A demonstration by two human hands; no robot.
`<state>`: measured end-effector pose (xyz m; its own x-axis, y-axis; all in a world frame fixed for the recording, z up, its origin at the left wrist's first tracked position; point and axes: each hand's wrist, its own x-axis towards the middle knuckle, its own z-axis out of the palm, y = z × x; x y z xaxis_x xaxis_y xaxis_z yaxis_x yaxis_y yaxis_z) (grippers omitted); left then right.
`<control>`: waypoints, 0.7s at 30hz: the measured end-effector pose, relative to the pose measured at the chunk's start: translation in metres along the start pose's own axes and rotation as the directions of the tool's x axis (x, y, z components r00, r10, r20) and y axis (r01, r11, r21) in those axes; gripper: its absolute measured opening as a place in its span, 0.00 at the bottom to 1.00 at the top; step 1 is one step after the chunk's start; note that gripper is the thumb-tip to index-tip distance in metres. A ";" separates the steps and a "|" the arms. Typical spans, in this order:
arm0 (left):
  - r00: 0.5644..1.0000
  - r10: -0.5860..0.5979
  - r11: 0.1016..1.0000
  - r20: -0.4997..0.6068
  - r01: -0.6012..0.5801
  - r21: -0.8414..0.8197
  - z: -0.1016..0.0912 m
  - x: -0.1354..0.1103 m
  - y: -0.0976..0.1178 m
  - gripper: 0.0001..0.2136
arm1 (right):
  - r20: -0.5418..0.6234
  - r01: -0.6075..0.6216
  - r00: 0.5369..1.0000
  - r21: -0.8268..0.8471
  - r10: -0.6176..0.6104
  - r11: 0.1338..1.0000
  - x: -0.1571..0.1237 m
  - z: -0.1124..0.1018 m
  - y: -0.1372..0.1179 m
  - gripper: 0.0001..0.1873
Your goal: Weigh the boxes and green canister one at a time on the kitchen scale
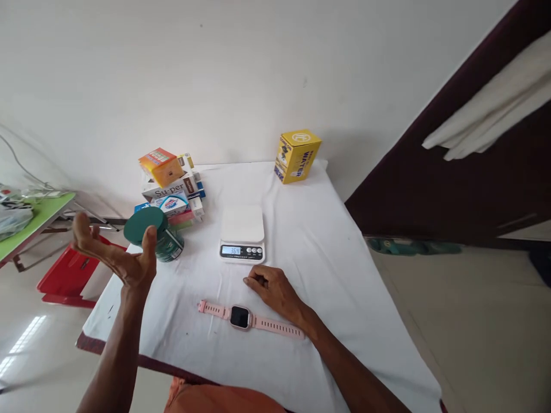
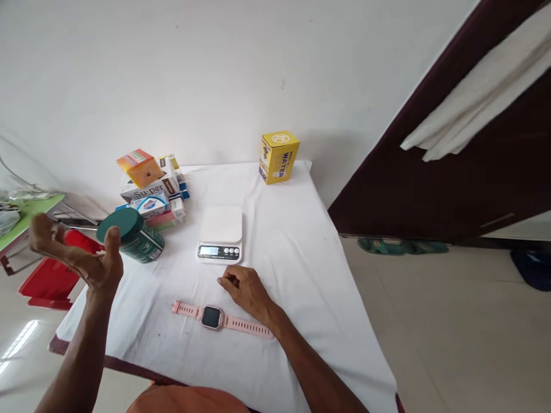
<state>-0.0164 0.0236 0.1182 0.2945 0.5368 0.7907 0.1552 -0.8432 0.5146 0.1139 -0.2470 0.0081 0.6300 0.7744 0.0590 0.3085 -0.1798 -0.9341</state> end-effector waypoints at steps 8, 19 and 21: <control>0.878 0.382 0.843 0.288 -0.203 -0.498 0.231 0.065 0.133 0.45 | -0.010 0.009 1.000 0.076 -0.008 0.997 0.000 0.004 0.011 0.13; 0.660 0.058 0.944 0.749 0.207 -0.255 0.458 0.077 0.151 0.57 | -0.021 0.056 0.998 0.118 -0.054 0.991 0.002 0.001 0.013 0.13; 0.655 0.034 0.970 0.755 0.161 -0.184 0.448 0.076 0.151 0.54 | -0.023 0.066 0.998 0.138 -0.063 0.988 0.002 0.002 0.014 0.13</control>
<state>0.4522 -0.0761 0.1073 0.9098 0.3014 0.2855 0.0249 -0.7261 0.6871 0.1185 -0.2470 -0.0057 0.6254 0.7700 0.1261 0.2479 -0.0428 -0.9679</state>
